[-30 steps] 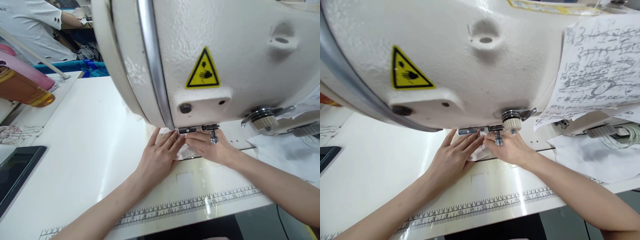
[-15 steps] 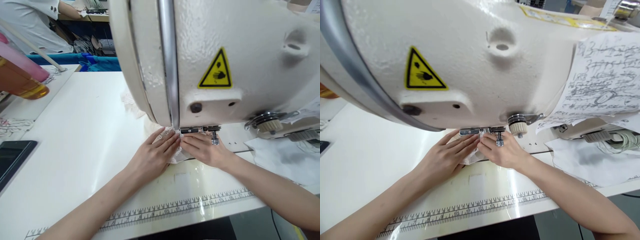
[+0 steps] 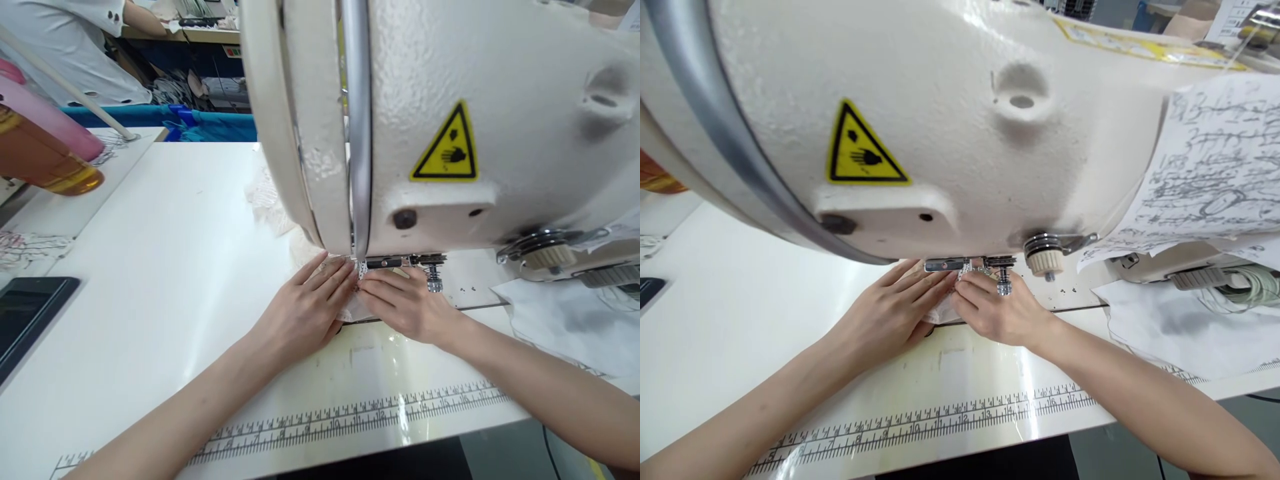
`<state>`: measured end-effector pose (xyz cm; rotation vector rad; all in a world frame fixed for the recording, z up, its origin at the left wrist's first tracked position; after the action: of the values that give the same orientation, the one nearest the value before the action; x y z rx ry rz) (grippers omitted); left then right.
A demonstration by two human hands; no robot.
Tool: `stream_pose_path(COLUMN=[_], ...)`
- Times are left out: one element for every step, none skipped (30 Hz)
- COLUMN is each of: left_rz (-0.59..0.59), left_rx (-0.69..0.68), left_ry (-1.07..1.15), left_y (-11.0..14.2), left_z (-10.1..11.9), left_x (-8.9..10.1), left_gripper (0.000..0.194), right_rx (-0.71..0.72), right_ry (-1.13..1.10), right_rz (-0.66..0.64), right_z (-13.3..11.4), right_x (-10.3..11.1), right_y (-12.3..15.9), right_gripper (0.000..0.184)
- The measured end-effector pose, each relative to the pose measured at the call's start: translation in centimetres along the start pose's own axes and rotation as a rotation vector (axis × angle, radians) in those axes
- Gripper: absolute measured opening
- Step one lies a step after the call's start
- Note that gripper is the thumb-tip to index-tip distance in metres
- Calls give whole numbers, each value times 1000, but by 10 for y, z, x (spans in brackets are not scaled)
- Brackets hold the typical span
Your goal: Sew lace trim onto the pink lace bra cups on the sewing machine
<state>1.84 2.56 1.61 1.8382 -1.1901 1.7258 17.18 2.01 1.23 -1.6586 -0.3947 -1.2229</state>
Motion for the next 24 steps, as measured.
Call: stream_pose_path(left_rz=[5, 11, 19, 28, 37, 41, 40, 36, 31, 24, 19, 17, 16, 15, 14, 16, 19, 21, 24, 29, 33, 39, 45, 50], left_rx=[3, 4, 4, 4, 4, 6, 9, 15, 23, 32, 40, 47, 54, 61, 65, 70, 74, 78, 80, 79, 75, 70, 64, 61], left_ry=[-5, -13, -25, -37, -48, -56, -60, -61, -60, -58, -56, -54, -51, -48, -44, -40, -37, -36, -39, -45, -53, -62, -69, -74], left_y=[0, -1, -1, -2, -2, -3, -3, -4, -4, -4, -4, -4, -4, -4, -5, -5, -5, -5, -6, -5, -5, -5, -4, -4], left_z=[1, 2, 3, 4, 5, 6, 6, 7, 8, 8, 8, 9, 9, 10, 11, 11, 12, 12, 12, 12, 13, 13, 13, 13], left_x=[0, 1, 1, 2, 3, 3, 3, 3, 3, 3, 3, 2, 2, 2, 3, 3, 3, 4, 4, 4, 5, 5, 5, 5], left_gripper=[44, 43, 42, 41, 41, 41, 41, 40, 40, 39, 39, 39, 39, 39, 38, 38, 38, 38, 38, 38, 38, 38, 38, 38], right_rx=[-7, -17, -27, -34, -39, -41, -43, -44, -47, -52, -56, -57, -56, -53, -50, -49, -50, -50, -45, -37, -25, -15, -8, -9], right_ry=[-2, -5, -10, -15, -21, -28, -35, -44, -53, -62, -71, -79, -85, -88, -89, -84, -71, -49, -17, 24, 69, 113, 153, 182], right_rz=[-1, -4, -9, -18, -31, -43, -55, -65, -72, -77, -82, -87, -91, -92, -91, -87, -79, -69, -58, -43, -28, -15, -7, -4], right_z=[1, 1, 2, 3, 3, 4, 5, 5, 7, 8, 9, 10, 12, 12, 13, 14, 14, 14, 14, 13, 12, 11, 11, 10], right_x=[0, 0, 0, -1, -1, -2, -3, -3, -4, -4, -5, -5, -5, -4, -3, -2, -1, 1, 3, 6, 8, 10, 11, 12], right_y=[1, 1, 2, 2, 3, 4, 5, 5, 6, 7, 8, 9, 9, 9, 9, 9, 8, 7, 6, 4, 3, 2, 2, 1], right_gripper=[26, 26, 27, 28, 29, 30, 30, 31, 31, 32, 32, 32, 31, 31, 30, 30, 29, 29, 28, 27, 25, 23, 21, 19])
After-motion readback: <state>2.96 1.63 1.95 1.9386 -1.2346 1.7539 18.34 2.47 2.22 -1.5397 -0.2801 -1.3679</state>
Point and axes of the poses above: each hand's wrist, its own y-axis away from the middle knuckle, its own x-axis out of the back of the hand, z = x × y, the point moved 4 cm from there along -y, towards the middle knuckle, and after that the axes turned 7 degrees about -y, right-handed, at the moved point
